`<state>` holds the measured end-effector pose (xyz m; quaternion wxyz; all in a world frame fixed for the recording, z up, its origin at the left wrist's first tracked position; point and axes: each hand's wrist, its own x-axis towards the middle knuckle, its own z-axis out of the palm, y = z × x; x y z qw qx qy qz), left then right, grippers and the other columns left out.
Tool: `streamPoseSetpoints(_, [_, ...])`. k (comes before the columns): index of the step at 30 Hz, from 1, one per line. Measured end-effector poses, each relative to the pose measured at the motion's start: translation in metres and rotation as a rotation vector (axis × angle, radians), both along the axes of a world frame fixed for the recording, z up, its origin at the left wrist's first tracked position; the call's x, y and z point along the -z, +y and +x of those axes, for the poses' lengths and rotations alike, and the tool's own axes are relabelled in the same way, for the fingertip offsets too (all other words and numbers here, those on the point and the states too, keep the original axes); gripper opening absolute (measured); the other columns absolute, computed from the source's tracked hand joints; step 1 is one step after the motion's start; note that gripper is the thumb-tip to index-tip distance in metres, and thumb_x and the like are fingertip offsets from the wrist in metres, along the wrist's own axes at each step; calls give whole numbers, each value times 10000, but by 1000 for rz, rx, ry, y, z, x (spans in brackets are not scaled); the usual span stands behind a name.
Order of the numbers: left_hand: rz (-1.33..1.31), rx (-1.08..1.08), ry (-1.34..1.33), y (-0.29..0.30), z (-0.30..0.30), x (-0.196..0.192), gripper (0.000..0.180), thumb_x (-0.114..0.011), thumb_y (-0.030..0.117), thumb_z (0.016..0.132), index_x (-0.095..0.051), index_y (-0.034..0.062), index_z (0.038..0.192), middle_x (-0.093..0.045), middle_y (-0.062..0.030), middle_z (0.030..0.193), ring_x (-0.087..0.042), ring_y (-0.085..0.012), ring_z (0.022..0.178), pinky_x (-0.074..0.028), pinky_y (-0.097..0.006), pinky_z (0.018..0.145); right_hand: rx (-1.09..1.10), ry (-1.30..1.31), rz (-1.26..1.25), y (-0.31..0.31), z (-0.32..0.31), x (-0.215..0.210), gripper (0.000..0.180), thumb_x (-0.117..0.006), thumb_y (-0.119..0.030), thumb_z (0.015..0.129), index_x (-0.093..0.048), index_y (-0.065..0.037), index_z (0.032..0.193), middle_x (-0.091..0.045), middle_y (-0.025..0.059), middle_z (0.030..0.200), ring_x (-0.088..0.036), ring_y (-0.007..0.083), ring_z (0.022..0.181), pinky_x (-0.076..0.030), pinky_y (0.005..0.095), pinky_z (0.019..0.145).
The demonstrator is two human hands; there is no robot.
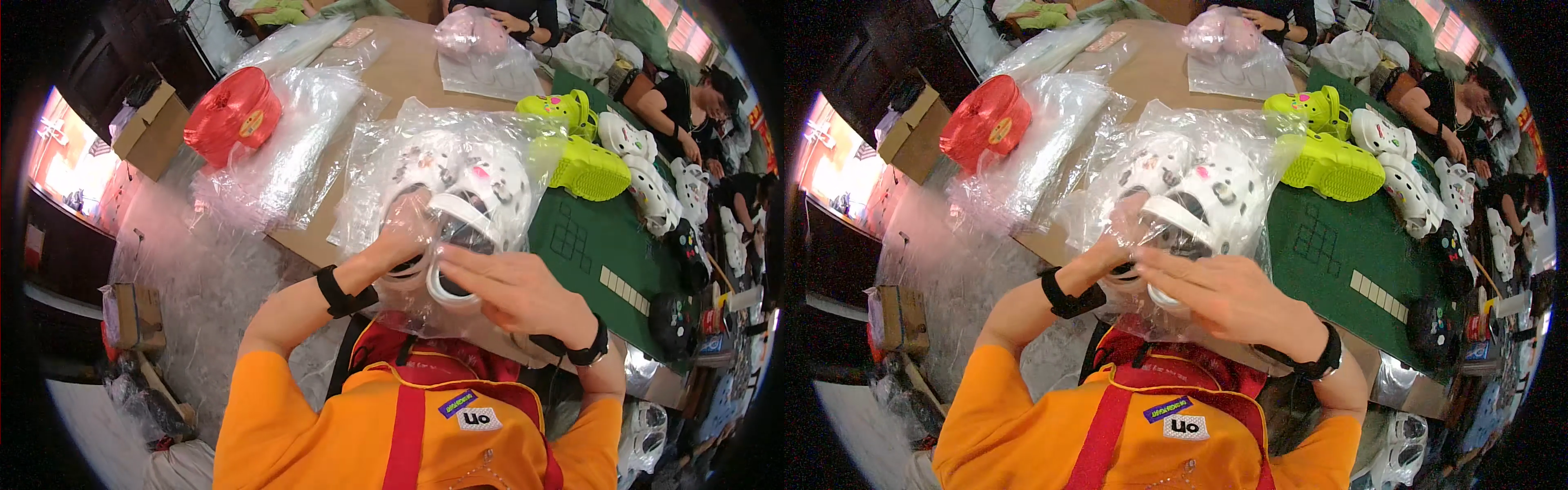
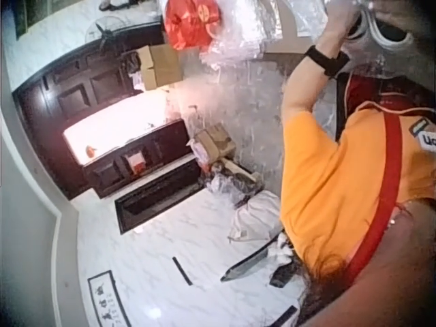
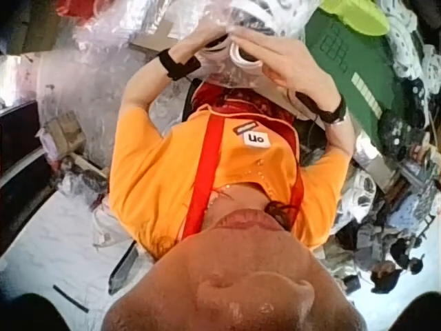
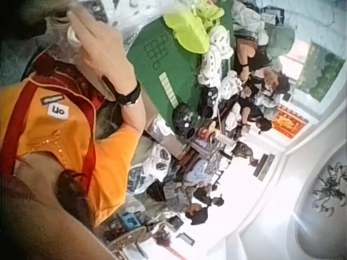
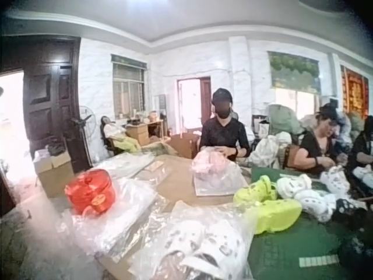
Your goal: Packaging finished shoes into plastic bags and placing them in a larger container.
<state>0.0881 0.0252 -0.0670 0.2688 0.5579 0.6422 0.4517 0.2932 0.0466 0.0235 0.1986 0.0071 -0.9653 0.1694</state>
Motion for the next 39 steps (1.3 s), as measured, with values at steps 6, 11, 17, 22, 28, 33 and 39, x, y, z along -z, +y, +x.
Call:
streamPoseSetpoints(6, [105,-10,225,28,2,3,306,-563,265,802,-561,-38,842,-575,-256,766,-560,-415,774,-440,-435,659,-336,-8,-157,-12,-3,10,678,-602,-52,656,-394,-70,1301,-347,75,1396,-592,202,771,-459,295,603])
streamPoseSetpoints(11, [270,-212,349,30,-11,20,313,-508,277,838,-584,-19,906,-586,-248,871,-569,-366,859,-446,-426,727,-289,9,-325,-5,34,11,697,-536,14,655,-365,-66,1327,-350,110,1387,-540,276,1068,-469,335,759])
streamPoseSetpoints(17, [122,-24,125,44,-43,2,296,-503,250,857,-563,0,1004,-601,-164,927,-571,-289,878,-444,-391,786,234,-113,-259,15,64,51,722,-530,53,632,-363,-74,1323,-361,124,1373,-520,299,1084,-467,331,813])
streamPoseSetpoints(22, [-89,-82,397,54,-7,-21,302,-563,238,806,-586,44,1036,-591,-196,977,-564,-316,902,-439,-370,814,66,-28,-262,17,32,65,713,-514,56,636,-368,-82,1320,-370,115,1369,-532,303,1046,-471,355,757])
streamPoseSetpoints(28, [26,-69,549,99,12,-1,326,-548,294,780,-588,0,915,-602,-234,870,-591,-384,836,-460,-440,741,-9,-81,-353,24,38,51,734,-474,66,615,-374,-91,1325,-356,114,1380,-506,314,1079,-454,351,781])
streamPoseSetpoints(33, [-111,-125,536,122,12,17,290,-568,262,762,-585,4,893,-610,-232,848,-597,-389,840,-482,-456,732,166,-140,-414,12,66,49,740,-485,69,608,-378,-86,1323,-360,125,1376,-496,319,1075,-437,358,813])
streamPoseSetpoints(39, [238,-147,524,121,2,37,304,-539,282,798,-583,-6,887,-605,-226,826,-583,-389,814,-462,-459,702,202,-87,-256,-7,68,67,703,-527,62,636,-370,-44,1312,-342,138,1382,-507,317,1062,-422,363,849])
